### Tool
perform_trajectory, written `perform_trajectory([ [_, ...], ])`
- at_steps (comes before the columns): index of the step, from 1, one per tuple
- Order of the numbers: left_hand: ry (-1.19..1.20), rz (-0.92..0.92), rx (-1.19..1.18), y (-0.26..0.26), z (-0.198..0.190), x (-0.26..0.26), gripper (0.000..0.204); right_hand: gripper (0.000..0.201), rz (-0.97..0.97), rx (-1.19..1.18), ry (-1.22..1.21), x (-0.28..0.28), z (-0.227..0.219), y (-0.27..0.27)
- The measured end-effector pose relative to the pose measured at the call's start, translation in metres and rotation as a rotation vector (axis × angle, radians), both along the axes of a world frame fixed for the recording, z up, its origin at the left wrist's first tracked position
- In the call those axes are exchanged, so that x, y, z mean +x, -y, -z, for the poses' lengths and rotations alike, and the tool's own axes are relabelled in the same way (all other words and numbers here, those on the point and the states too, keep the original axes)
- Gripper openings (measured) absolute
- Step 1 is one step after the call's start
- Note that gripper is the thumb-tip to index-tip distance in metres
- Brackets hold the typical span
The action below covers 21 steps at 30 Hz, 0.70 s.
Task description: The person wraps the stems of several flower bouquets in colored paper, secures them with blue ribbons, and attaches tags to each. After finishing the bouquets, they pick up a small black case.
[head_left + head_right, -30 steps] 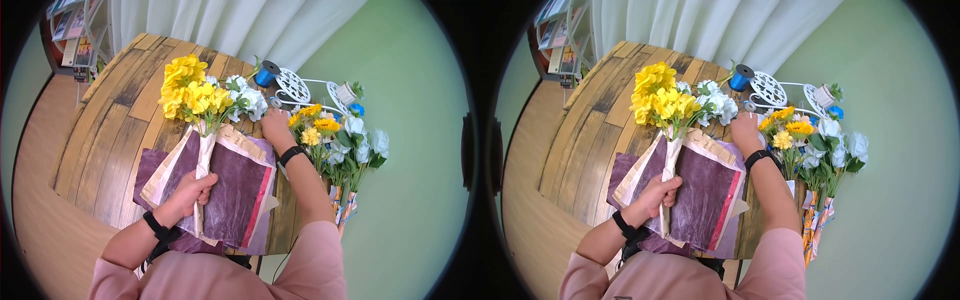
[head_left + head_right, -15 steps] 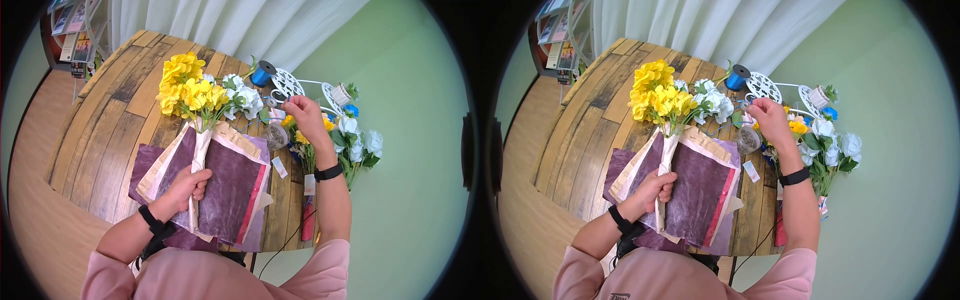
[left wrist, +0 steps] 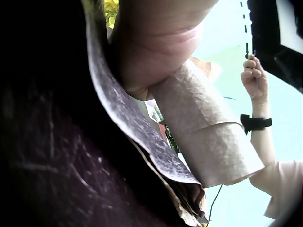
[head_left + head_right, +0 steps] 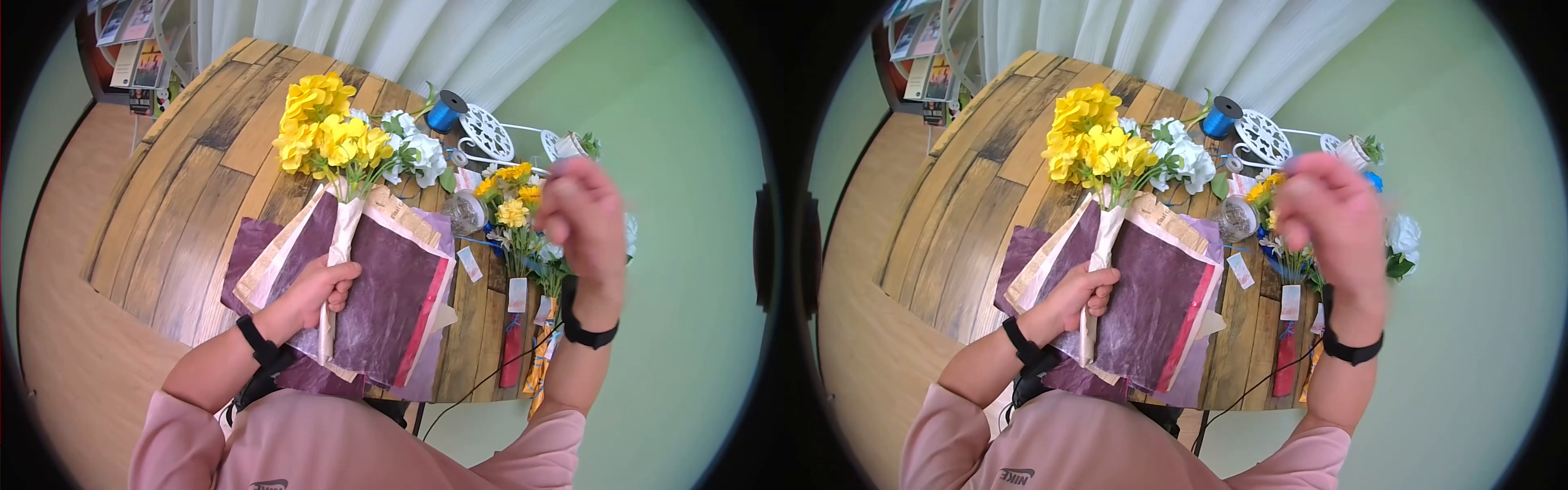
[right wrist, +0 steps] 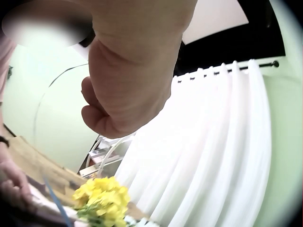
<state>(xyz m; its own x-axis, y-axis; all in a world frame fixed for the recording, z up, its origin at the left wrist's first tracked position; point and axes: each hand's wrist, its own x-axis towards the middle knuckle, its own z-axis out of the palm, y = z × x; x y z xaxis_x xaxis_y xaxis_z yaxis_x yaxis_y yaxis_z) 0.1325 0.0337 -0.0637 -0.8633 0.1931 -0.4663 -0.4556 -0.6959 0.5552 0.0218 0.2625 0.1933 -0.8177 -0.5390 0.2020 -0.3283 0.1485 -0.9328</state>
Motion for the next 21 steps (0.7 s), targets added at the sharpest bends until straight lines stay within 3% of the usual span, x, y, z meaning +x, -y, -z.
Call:
perform_trajectory([
  [4, -0.004, 0.030, 0.051, 0.002, 0.001, 0.000, 0.022, 0.023, -0.076, 0.490, 0.375, 0.009, 0.100, 0.044],
  [7, 0.012, 0.049, 0.077, 0.004, -0.002, 0.001, 0.029, 0.026, -0.173, 0.523, 0.452, 0.008, 0.186, 0.052],
  [9, -0.016, 0.095, 0.031, 0.005, 0.001, -0.001, 0.027, 0.029, -0.196, 0.449, 0.485, 0.008, 0.221, 0.055],
  [21, 0.031, 0.108, -0.073, -0.001, -0.002, -0.004, 0.020, 0.026, -0.173, 0.278, 0.417, 0.022, 0.225, 0.055],
])
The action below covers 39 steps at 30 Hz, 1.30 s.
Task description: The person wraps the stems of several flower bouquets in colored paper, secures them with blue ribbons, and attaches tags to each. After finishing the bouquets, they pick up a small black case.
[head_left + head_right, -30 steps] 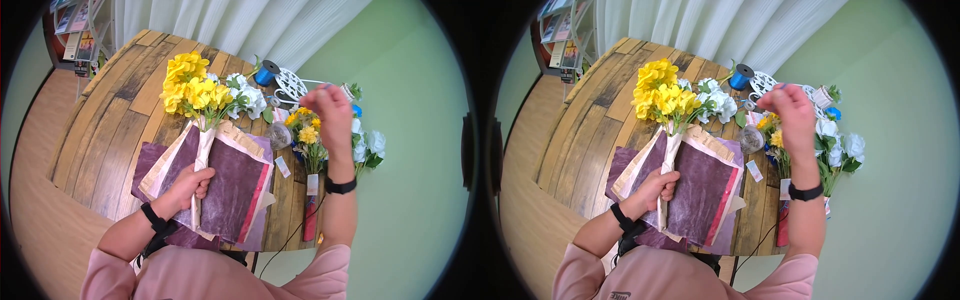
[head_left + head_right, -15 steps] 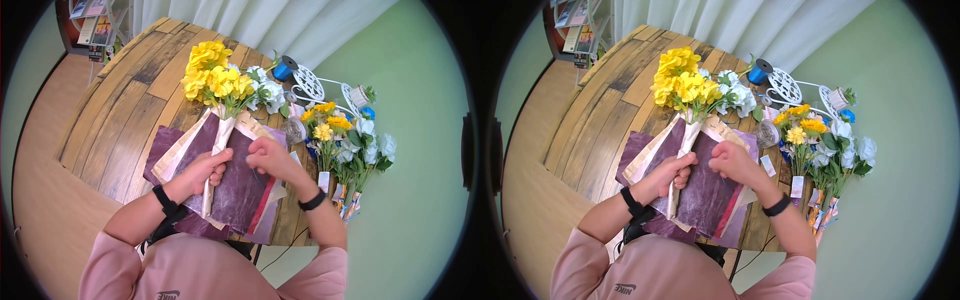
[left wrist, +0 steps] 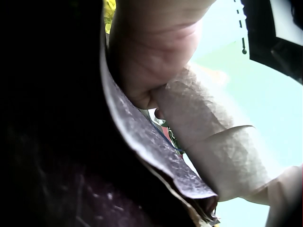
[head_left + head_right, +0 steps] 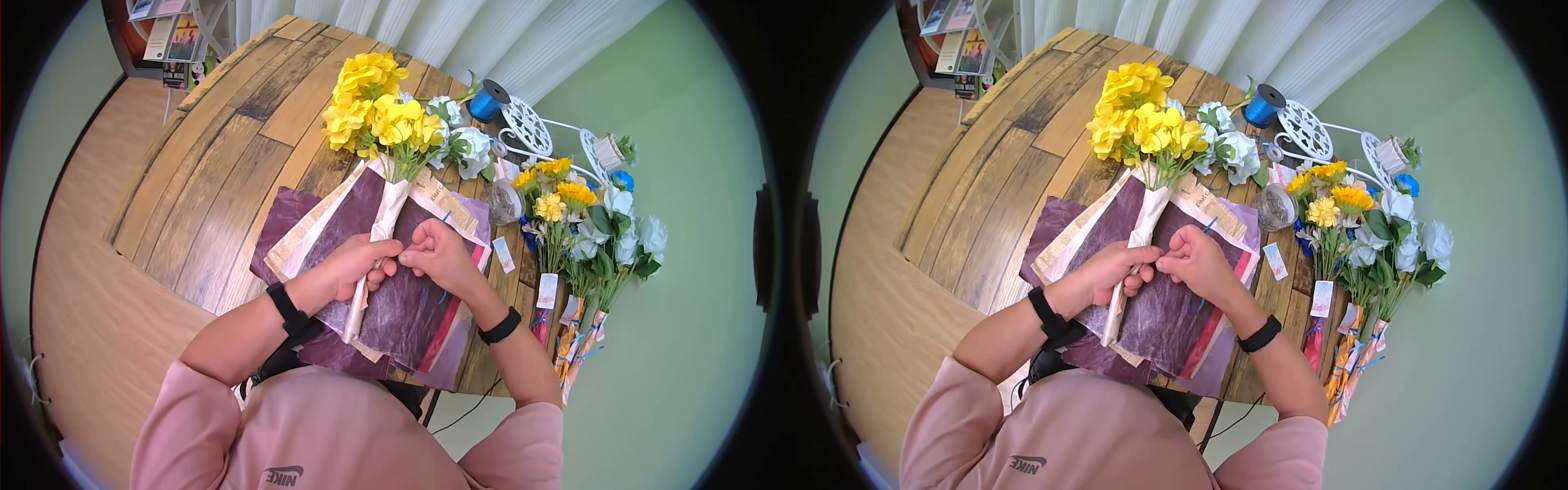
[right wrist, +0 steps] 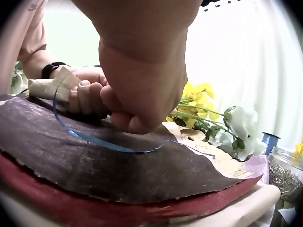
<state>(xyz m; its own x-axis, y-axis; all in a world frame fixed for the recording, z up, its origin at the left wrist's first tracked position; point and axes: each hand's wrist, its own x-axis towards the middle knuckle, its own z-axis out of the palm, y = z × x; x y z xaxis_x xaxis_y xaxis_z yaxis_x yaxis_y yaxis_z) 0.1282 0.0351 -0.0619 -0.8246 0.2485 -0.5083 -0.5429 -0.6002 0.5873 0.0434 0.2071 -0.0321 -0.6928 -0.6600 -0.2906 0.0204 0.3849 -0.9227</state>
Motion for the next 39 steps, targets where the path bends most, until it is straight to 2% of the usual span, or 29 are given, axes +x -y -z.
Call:
perform_trajectory([
  [6, 0.001, 0.050, -0.047, 0.001, 0.007, -0.002, 0.019, 0.025, 0.012, -0.044, 0.005, -0.002, -0.001, -0.005],
  [8, 0.019, 0.037, -0.014, 0.001, 0.007, -0.002, 0.019, 0.025, 0.020, -0.012, 0.337, -0.008, -0.016, -0.016],
  [11, 0.020, 0.032, 0.006, 0.001, 0.007, -0.002, 0.018, 0.021, -0.042, 0.046, 0.470, -0.014, -0.039, -0.044],
  [15, 0.029, 0.031, 0.001, 0.001, 0.008, -0.003, 0.017, 0.018, -0.073, 0.189, 0.401, -0.015, -0.068, -0.074],
  [19, 0.007, 0.016, 0.040, 0.000, 0.010, -0.004, 0.016, 0.017, -0.052, 0.192, 0.356, -0.020, -0.077, -0.091],
  [21, -0.008, 0.013, 0.052, 0.000, 0.007, -0.003, 0.019, 0.014, 0.013, 0.390, 0.035, -0.016, -0.075, -0.081],
  [22, 0.044, -0.036, 0.126, 0.000, -0.004, -0.002, 0.020, 0.014, 0.013, 0.389, 0.036, -0.013, -0.071, -0.075],
  [25, 0.086, -0.107, 0.213, 0.000, -0.018, -0.003, 0.023, 0.015, -0.023, 0.379, -0.081, -0.003, -0.048, -0.058],
  [28, 0.091, -0.140, 0.240, 0.002, -0.026, -0.005, 0.019, 0.016, -0.033, 0.250, -0.173, 0.000, -0.027, -0.043],
  [31, 0.138, -0.124, 0.310, 0.005, -0.025, -0.010, 0.019, 0.017, 0.000, 0.121, -0.119, -0.001, -0.017, -0.023],
  [33, 0.097, -0.105, 0.281, 0.007, -0.025, -0.012, 0.023, 0.021, 0.048, 0.005, -0.013, -0.003, -0.010, -0.011],
  [34, 0.096, -0.106, 0.280, 0.007, -0.024, -0.012, 0.023, 0.021, 0.048, 0.004, -0.013, -0.003, -0.012, -0.005],
  [36, 0.102, -0.074, 0.227, 0.008, -0.021, -0.011, 0.028, 0.021, 0.111, -0.016, 0.131, 0.000, -0.018, 0.007],
  [39, 0.067, -0.067, 0.206, 0.007, -0.018, -0.007, 0.033, 0.019, 0.104, -0.123, 0.179, 0.000, -0.009, 0.014],
])
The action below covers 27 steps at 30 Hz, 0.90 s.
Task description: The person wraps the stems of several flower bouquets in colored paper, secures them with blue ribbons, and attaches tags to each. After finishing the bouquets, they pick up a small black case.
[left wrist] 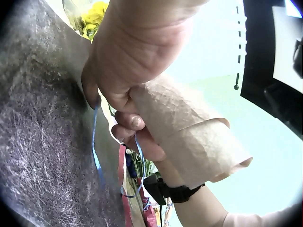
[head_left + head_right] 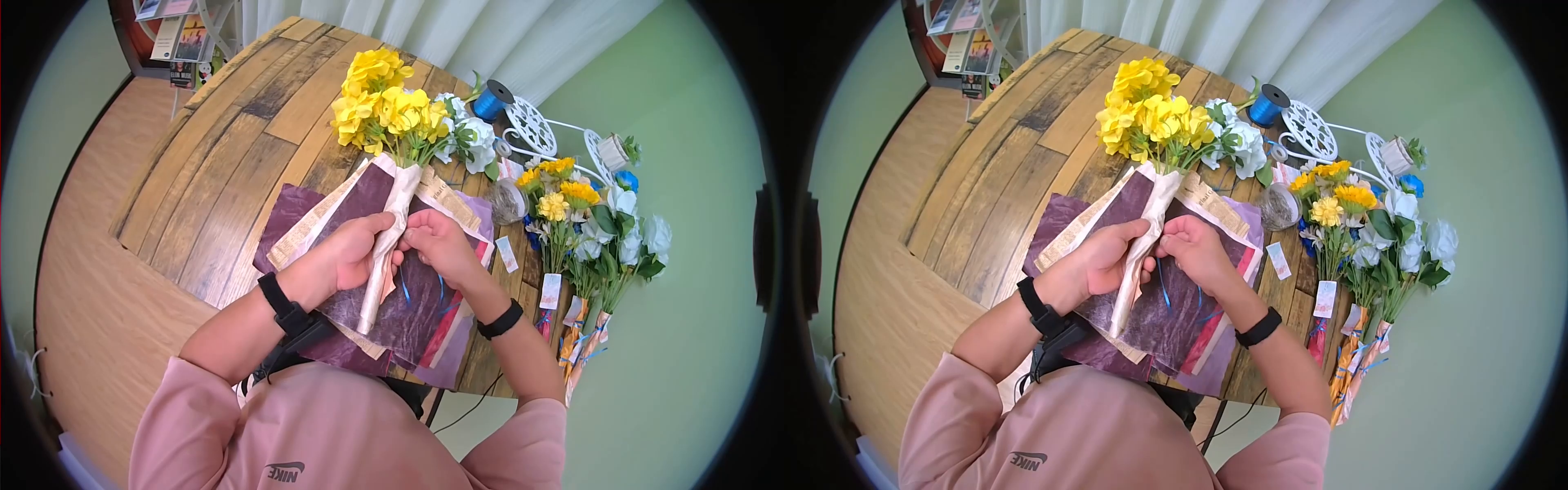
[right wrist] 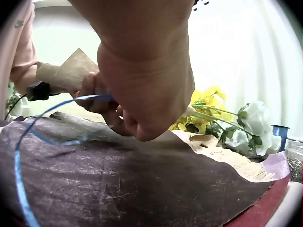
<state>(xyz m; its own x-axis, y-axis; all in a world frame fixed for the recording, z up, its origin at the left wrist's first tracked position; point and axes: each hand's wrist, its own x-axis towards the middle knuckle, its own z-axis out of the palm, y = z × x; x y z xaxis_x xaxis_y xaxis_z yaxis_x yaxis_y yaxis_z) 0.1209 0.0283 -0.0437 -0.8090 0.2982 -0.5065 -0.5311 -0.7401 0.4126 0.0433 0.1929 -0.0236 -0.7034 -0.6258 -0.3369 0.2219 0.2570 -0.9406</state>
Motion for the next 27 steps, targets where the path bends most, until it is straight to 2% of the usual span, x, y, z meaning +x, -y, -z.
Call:
perform_trajectory([
  [7, -0.030, 0.128, -0.066, 0.005, 0.006, 0.001, 0.032, 0.018, -0.008, 0.027, 0.041, 0.000, -0.002, 0.001],
  [11, -0.014, 0.121, -0.141, 0.004, 0.004, 0.005, 0.030, 0.020, -0.030, 0.095, 0.039, -0.001, -0.007, -0.002],
  [17, 0.041, -0.067, -0.182, -0.009, 0.019, 0.003, 0.028, 0.021, -0.086, 0.129, -0.087, -0.001, -0.037, -0.003],
  [19, 0.070, -0.193, -0.390, -0.019, 0.021, 0.005, 0.024, 0.020, -0.099, 0.126, -0.127, -0.003, -0.055, -0.001],
  [21, 0.055, -0.216, -0.434, -0.023, 0.018, 0.009, 0.026, 0.018, -0.127, 0.101, -0.211, -0.009, -0.072, 0.002],
  [23, -0.087, -0.155, -0.742, -0.028, 0.023, 0.013, 0.032, 0.019, -0.132, 0.101, -0.240, -0.013, -0.088, 0.008],
  [24, -0.192, -0.186, -0.853, -0.032, 0.024, 0.017, 0.036, 0.019, -0.143, 0.090, -0.267, -0.015, -0.096, 0.014],
  [27, -0.261, -0.105, -0.874, -0.034, 0.029, 0.017, 0.034, 0.021, -0.205, 0.061, -0.329, -0.021, -0.100, 0.036],
])
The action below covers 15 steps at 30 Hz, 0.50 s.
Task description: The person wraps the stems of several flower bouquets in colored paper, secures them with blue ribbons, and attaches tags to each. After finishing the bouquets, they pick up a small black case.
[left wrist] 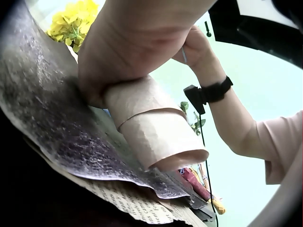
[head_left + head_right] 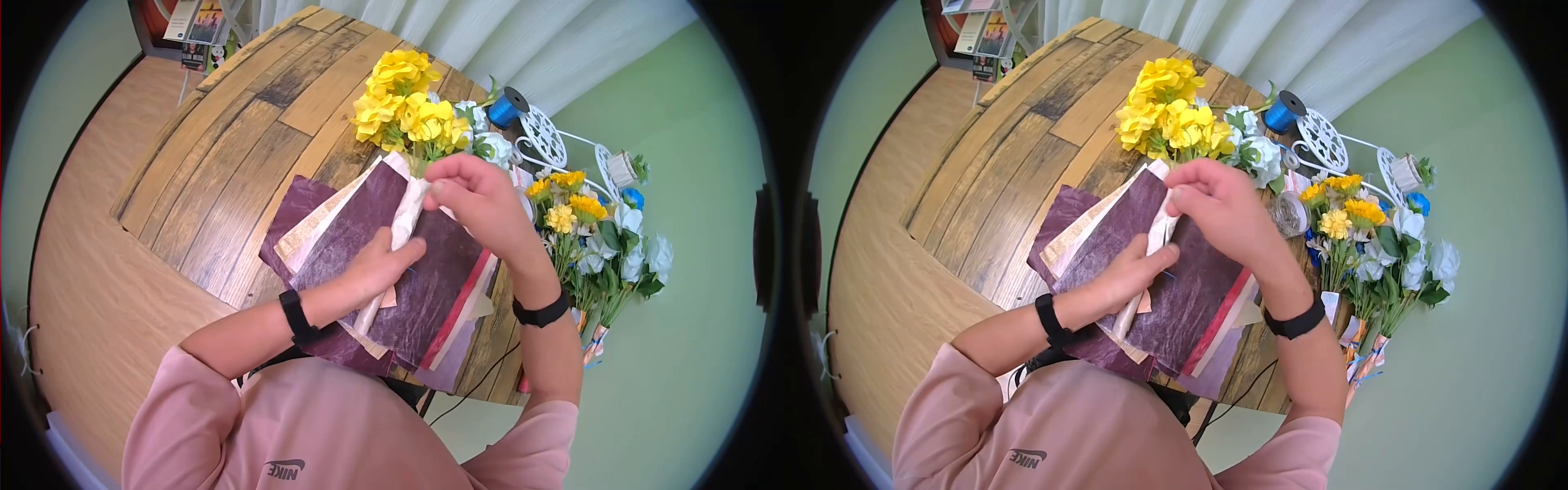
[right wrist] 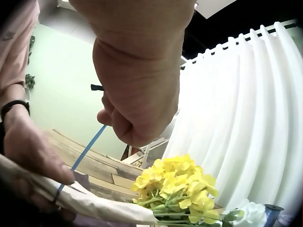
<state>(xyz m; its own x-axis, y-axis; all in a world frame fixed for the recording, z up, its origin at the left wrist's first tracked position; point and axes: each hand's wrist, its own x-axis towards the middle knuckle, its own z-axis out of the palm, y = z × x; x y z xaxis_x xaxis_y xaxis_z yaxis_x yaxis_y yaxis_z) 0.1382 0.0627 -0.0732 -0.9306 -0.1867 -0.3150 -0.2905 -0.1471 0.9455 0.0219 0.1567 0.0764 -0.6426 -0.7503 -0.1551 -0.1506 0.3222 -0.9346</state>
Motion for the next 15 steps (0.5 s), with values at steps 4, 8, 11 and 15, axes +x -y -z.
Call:
perform_trajectory([
  [4, 0.122, -0.085, 0.305, 0.003, -0.010, -0.004, 0.037, 0.024, -0.195, 0.041, 0.027, 0.013, 0.013, 0.042],
  [8, 0.254, -0.220, 0.517, 0.010, -0.026, -0.004, 0.036, 0.028, -0.146, 0.103, -0.479, 0.004, 0.025, 0.045],
  [11, 0.327, -0.185, 0.744, 0.019, -0.029, -0.002, 0.033, 0.031, 0.093, 0.210, -0.539, -0.025, 0.033, 0.013],
  [15, 0.337, -0.063, 1.001, 0.021, -0.032, -0.005, 0.033, 0.026, 0.158, 0.363, 0.367, -0.029, 0.058, -0.023],
])
